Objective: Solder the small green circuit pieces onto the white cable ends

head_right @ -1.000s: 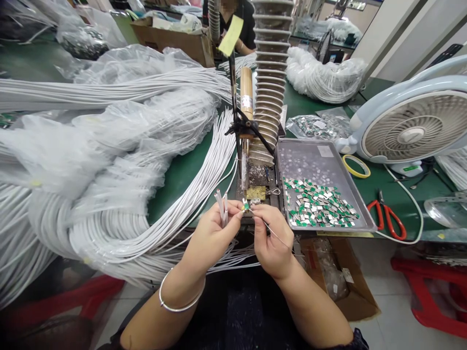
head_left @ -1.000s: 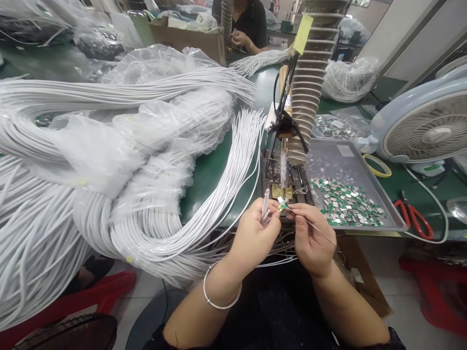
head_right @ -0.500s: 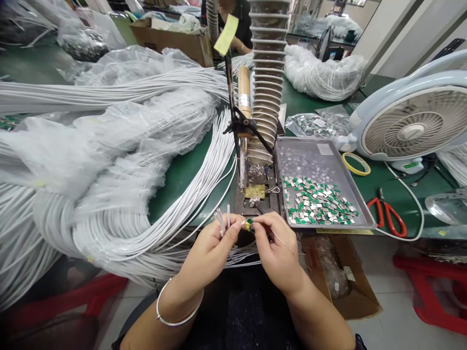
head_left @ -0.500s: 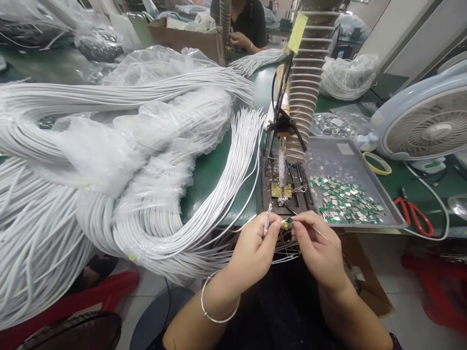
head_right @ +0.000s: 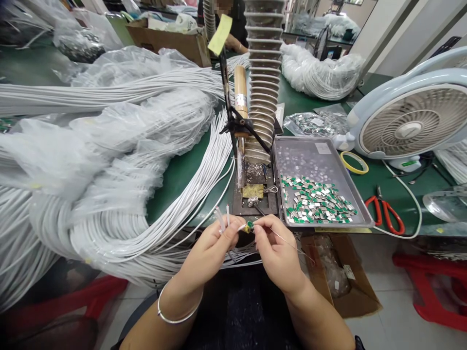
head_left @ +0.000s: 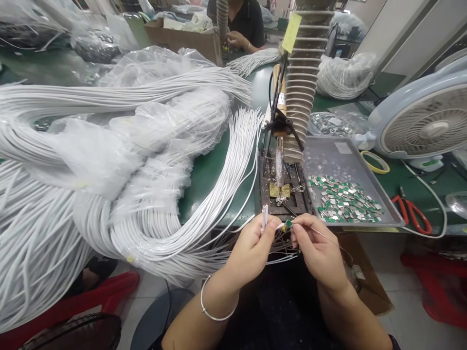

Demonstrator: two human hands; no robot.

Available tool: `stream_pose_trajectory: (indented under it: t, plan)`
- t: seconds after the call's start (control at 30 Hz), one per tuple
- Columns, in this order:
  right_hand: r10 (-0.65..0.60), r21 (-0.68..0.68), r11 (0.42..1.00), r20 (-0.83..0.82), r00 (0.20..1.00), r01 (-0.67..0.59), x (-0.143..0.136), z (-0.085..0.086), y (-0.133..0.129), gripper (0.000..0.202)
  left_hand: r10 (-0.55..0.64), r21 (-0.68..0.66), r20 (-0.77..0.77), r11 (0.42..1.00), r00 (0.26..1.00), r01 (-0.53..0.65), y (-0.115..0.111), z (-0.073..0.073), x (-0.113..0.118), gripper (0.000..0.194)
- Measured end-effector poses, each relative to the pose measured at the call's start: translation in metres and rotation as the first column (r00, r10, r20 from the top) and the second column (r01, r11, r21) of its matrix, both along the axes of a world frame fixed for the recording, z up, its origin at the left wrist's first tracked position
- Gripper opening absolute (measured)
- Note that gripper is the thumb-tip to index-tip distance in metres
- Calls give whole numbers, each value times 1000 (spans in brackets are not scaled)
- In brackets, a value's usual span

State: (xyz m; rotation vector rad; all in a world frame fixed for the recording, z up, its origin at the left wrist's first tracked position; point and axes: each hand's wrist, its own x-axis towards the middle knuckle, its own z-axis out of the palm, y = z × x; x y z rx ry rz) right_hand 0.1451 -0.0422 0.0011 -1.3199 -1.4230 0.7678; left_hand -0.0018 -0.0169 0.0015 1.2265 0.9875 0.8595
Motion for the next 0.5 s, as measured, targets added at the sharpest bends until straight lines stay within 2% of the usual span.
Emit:
stream_pose_trajectory:
  t: [0.07, 0.17, 0.27, 0.37, 0.5]
  plan:
    - [2, 67, 998, 83, 997, -7, 4, 0, -1, 8, 12, 8, 21, 1000, 1000, -12, -1, -2, -1, 34]
    - [-3, 166, 986, 220, 976, -34, 10, 1, -5, 10, 98, 81, -5, 992, 995, -97, -2, -3, -3, 33]
    - [-58, 245, 969, 333, 941, -27, 17, 3, -8, 16, 142, 129, -8, 982, 990, -140, -1, -4, -5, 31]
    - [-152, 303, 953, 399, 904, 26, 25, 7, -7, 16, 78, 55, 77, 995, 994, -83, 0, -8, -5, 31]
    - [-323, 368, 919, 496, 806, 142, 44, 13, 9, 13, 64, -75, 318, 996, 946, -43, 3, -15, -1, 24]
